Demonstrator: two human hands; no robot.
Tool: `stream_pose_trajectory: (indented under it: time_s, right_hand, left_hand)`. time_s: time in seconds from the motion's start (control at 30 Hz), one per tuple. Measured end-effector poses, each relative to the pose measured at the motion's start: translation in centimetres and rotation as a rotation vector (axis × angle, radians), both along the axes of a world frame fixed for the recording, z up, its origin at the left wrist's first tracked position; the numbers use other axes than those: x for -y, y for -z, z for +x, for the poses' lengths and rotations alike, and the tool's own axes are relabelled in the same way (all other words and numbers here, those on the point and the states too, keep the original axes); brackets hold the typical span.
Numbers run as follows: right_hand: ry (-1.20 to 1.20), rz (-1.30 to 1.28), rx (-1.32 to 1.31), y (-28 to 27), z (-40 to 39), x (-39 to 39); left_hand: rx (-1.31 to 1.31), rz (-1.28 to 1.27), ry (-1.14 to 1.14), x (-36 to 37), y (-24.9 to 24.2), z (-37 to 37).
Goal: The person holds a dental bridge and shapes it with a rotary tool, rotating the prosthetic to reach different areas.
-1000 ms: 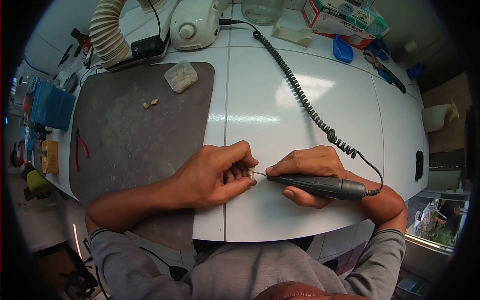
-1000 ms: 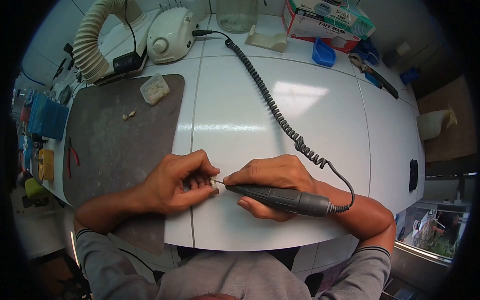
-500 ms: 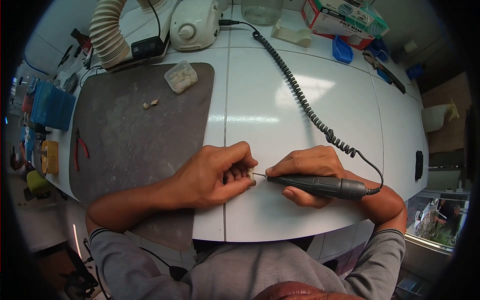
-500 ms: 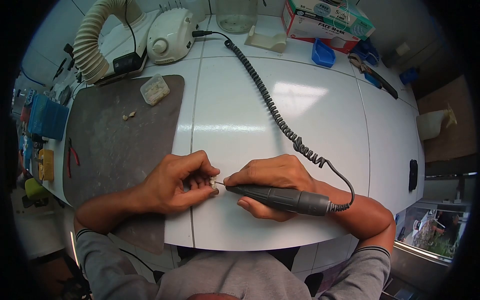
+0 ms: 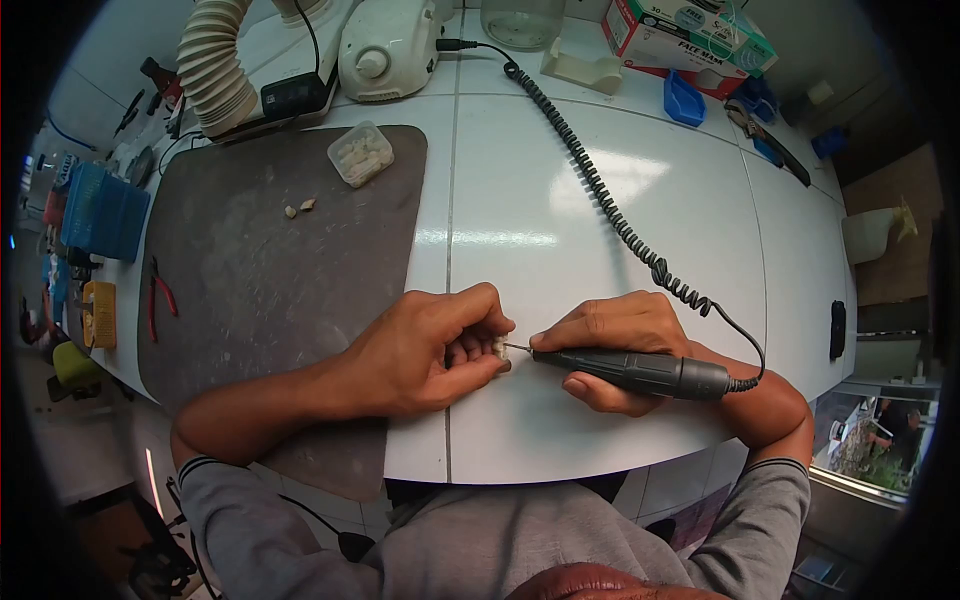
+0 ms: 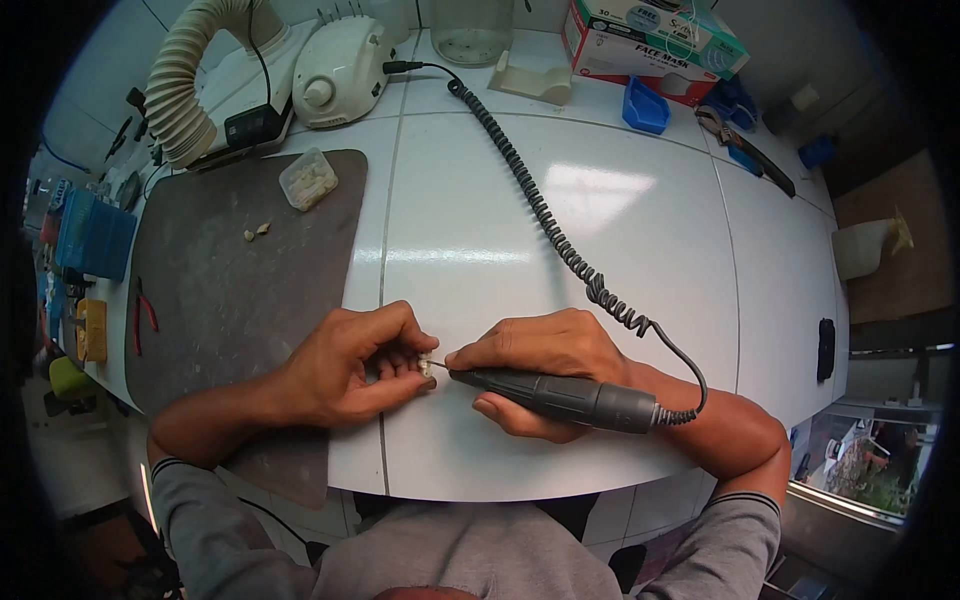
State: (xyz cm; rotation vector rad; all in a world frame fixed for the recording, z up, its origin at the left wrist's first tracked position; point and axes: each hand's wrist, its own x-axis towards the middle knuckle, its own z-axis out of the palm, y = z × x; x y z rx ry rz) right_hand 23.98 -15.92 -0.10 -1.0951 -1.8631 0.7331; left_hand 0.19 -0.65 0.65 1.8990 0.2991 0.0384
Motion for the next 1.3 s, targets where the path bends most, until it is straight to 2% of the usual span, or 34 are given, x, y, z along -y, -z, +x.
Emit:
stream_pose_trajectory:
  time_s: [1.3]
  right_hand:
    - [-0.011,0.006,0.004,0.19,0.06,0.07]
  left_hand:
    - [-0.006,-0.007,-0.007,0.09,0.19,0.03]
